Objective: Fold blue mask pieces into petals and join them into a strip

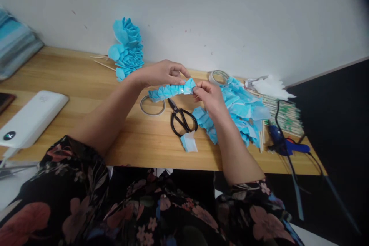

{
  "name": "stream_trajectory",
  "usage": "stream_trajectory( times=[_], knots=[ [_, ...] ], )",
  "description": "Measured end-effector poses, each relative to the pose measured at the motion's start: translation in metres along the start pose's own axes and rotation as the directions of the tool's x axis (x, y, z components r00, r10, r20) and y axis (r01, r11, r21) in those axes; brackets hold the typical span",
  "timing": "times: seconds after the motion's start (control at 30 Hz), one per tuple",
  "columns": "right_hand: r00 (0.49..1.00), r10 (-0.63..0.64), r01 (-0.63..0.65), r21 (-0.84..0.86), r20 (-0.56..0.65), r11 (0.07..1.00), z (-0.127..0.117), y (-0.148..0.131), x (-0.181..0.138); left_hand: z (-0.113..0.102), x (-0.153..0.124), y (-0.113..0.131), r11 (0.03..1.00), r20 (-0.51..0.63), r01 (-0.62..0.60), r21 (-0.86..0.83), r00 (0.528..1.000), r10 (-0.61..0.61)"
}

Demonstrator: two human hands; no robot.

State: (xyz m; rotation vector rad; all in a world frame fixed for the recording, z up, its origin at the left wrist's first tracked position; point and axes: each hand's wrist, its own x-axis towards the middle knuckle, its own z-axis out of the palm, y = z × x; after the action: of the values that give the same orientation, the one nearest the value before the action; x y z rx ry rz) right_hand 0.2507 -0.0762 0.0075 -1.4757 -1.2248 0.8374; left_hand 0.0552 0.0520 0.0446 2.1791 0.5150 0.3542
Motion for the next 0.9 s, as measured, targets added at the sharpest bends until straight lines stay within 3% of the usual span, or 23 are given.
stream_trajectory(
  times=[0.37, 0.57, 0.7, 0.8, 0.9],
  knots=[
    [0.993, -0.114, 0.109, -0.154, -0.019, 0.982, 0.001, -0.001, -0.002, -0.001, 0.001, -0.003, 0.999, 0.017, 0.007, -0.044, 1.000, -0.007],
    [0.982, -0.180, 0.161, -0.235, -0.061, 0.959, 0.004, -0.004, -0.005, 0.001, 0.004, -0.008, 1.000, -0.037, 0.022, -0.010, 0.999, -0.023],
    [0.990, -0.138, 0.134, -0.112, -0.029, 0.985, 0.002, -0.005, -0.004, -0.001, 0.003, -0.004, 1.000, -0.059, 0.018, -0.004, 0.998, -0.018],
    [0.999, -0.035, 0.036, 0.091, -0.018, 0.995, 0.000, -0.008, -0.005, -0.002, 0.001, 0.001, 0.999, -0.113, 0.033, -0.003, 0.993, -0.033],
    [1.000, 0.024, -0.025, 0.170, 0.007, 0.985, 0.000, -0.010, -0.006, -0.003, 0.000, 0.005, 1.000, -0.183, 0.018, -0.009, 0.983, -0.019]
  ],
)
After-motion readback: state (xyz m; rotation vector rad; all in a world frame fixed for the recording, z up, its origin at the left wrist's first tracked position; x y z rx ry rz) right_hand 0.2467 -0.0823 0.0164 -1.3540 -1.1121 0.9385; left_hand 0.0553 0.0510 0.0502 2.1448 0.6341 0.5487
